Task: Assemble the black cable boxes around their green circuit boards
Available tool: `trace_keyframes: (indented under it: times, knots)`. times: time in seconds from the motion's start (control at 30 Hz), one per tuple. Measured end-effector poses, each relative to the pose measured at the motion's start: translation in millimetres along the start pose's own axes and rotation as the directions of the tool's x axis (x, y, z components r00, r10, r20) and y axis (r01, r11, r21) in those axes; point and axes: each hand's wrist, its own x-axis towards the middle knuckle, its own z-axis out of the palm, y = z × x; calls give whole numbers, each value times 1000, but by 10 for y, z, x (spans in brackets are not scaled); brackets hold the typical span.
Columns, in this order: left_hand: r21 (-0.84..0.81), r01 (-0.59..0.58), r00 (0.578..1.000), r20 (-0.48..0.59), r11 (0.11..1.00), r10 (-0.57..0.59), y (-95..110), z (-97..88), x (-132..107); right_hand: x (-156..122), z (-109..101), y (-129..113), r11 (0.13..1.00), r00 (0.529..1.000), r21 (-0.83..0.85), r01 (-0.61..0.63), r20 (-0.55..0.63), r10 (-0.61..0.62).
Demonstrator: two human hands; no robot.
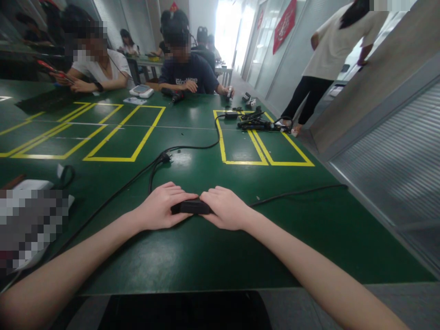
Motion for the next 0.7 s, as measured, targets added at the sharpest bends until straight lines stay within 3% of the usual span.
trace_keyframes:
  times: [0.33, 0.7]
  knots:
    - [10, -47, 999, 12, 999, 47, -8, 31, 12, -24, -24, -26, 1000, 999, 3, -7, 32, 7]
    - [10, -22, 1000, 22, 1000, 22, 33, 7, 21, -40, 10, 54, 986, 991, -134, 102, -73, -112]
